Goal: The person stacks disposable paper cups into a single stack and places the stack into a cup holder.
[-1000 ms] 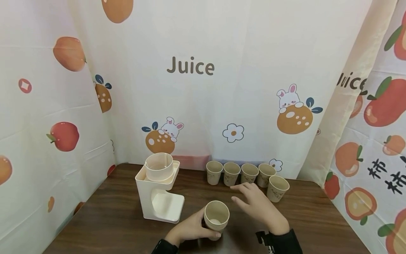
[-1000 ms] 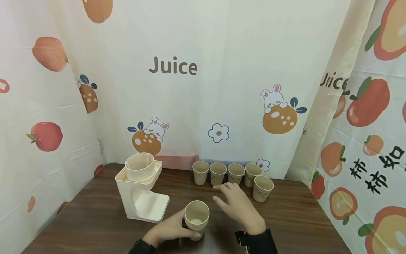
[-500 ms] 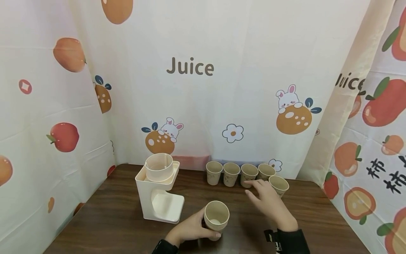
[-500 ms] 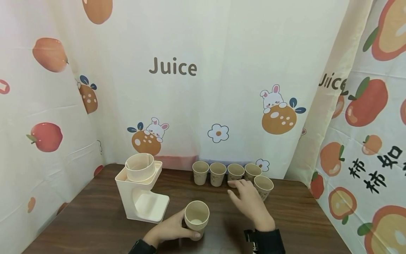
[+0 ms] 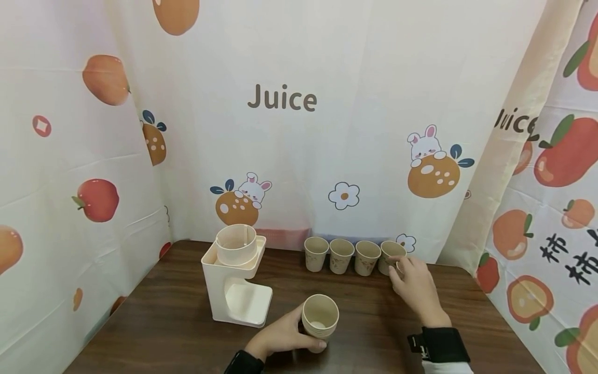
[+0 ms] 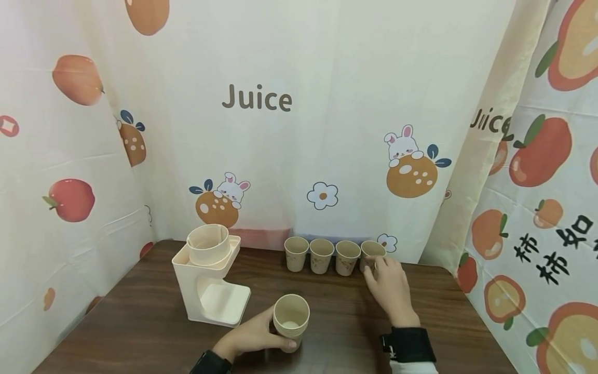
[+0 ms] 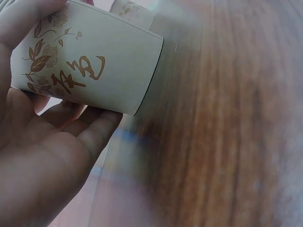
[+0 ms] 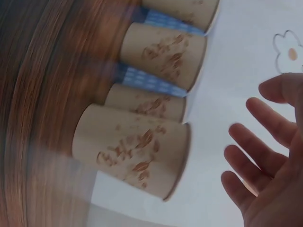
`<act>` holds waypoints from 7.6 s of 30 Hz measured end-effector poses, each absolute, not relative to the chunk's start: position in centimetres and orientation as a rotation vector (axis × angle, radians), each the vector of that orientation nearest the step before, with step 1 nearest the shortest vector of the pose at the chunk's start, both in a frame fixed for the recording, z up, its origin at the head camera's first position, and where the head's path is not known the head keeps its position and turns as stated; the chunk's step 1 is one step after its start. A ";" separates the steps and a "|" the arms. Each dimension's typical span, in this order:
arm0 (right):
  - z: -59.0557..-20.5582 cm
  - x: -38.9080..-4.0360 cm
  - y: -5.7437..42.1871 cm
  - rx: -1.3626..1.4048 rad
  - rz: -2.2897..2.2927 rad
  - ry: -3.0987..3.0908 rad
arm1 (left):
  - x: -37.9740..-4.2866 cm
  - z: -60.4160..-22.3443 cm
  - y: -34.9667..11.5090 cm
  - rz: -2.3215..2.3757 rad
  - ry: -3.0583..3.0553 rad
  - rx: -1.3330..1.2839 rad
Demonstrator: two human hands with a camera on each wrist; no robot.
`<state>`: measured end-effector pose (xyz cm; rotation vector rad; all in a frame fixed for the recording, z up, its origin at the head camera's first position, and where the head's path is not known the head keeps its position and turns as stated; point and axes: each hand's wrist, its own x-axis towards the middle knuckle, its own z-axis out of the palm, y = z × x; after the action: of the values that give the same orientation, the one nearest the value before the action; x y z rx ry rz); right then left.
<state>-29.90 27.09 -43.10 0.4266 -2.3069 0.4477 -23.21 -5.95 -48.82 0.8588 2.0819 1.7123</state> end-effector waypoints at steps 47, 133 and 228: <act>-43.6 -32.0 30.4 0.191 0.329 -2.811 | -23.3 -49.1 -6.0 1.691 2.106 0.829; -36.2 -21.3 17.1 0.761 0.700 -2.161 | -23.2 -49.1 -6.0 1.703 2.099 0.875; -41.1 -21.9 14.3 1.153 0.669 -2.548 | -23.3 -49.2 -6.2 1.684 1.997 0.859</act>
<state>-21.91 14.28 -41.11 1.1529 -2.5479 0.6690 -23.32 -6.21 -49.16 0.8592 1.9970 1.6840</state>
